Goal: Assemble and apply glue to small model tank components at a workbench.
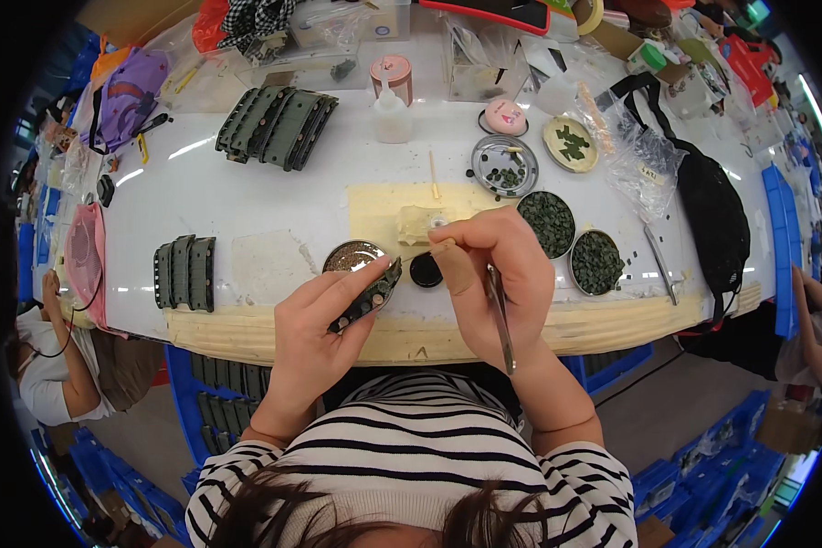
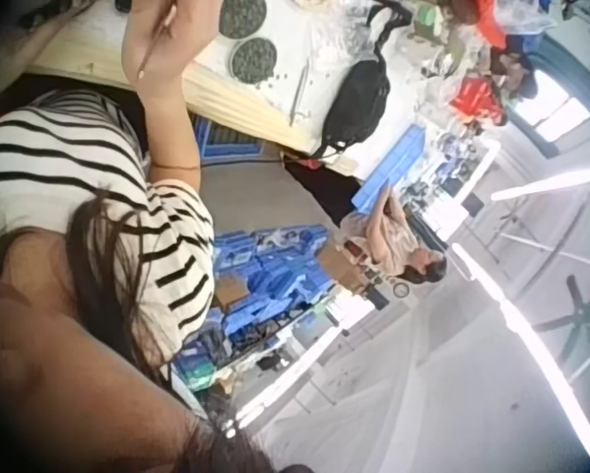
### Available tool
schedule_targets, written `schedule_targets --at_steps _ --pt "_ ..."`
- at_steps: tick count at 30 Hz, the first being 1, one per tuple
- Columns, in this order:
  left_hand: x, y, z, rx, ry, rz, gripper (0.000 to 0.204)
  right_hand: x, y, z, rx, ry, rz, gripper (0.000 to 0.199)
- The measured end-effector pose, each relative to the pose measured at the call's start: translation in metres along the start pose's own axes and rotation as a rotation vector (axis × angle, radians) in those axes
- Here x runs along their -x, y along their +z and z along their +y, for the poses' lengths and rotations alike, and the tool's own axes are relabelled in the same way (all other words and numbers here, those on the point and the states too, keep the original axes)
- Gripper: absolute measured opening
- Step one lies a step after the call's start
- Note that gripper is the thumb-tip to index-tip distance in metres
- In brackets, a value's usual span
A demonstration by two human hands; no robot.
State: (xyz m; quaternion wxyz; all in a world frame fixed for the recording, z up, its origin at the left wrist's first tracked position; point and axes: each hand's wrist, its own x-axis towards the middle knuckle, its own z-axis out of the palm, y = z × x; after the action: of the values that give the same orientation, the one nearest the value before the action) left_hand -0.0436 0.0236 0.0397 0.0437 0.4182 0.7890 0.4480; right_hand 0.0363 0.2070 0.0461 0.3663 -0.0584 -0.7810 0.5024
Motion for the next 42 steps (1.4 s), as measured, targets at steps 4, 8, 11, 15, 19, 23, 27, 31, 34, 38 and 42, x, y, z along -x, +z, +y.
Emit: schedule_targets --at_steps 4,8,11,15,19,23,27,31,34,38,42 --pt "0.0 0.001 0.003 -0.035 0.001 -0.039 0.054 0.006 0.009 -0.004 -0.338 0.204 -0.111 0.012" --pt "0.001 0.001 0.002 -0.06 0.021 -0.027 0.054 0.007 0.009 0.0 -0.35 0.228 -0.154 0.013" --pt "0.002 0.004 -0.003 -0.074 0.06 0.004 0.052 0.008 0.011 0.001 -0.357 0.221 -0.148 0.012" --pt "0.0 0.001 0.002 -0.055 0.021 -0.027 0.054 0.007 0.01 -0.001 -0.349 0.223 -0.148 0.012" --pt "0.0 0.001 0.003 -0.047 0.008 -0.03 0.054 0.006 0.009 -0.001 -0.324 0.215 -0.165 0.012" --pt "0.0 0.002 0.003 -0.046 0.007 -0.028 0.053 0.004 0.007 -0.004 -0.371 0.257 -0.136 0.012" --pt "-0.001 0.0 0.001 0.0 -0.007 -0.043 0.047 -0.001 0.009 0.004 -0.186 0.175 0.058 0.013" --pt "0.011 0.017 -0.017 0.41 -0.133 0.106 0.033 -0.013 0.003 0.013 0.367 -0.058 0.033 0.011" --pt "0.008 0.019 -0.02 0.852 -0.233 0.062 0.024 -0.01 0.007 0.025 0.431 -0.047 -0.011 0.012" --pt "0.013 0.025 -0.03 0.932 -0.176 0.031 0.03 -0.006 0.008 0.027 0.485 0.017 -0.091 0.014" --pt "0.01 0.025 -0.025 0.985 -0.132 0.064 0.033 -0.006 0.007 0.026 0.484 -0.011 -0.099 0.02"
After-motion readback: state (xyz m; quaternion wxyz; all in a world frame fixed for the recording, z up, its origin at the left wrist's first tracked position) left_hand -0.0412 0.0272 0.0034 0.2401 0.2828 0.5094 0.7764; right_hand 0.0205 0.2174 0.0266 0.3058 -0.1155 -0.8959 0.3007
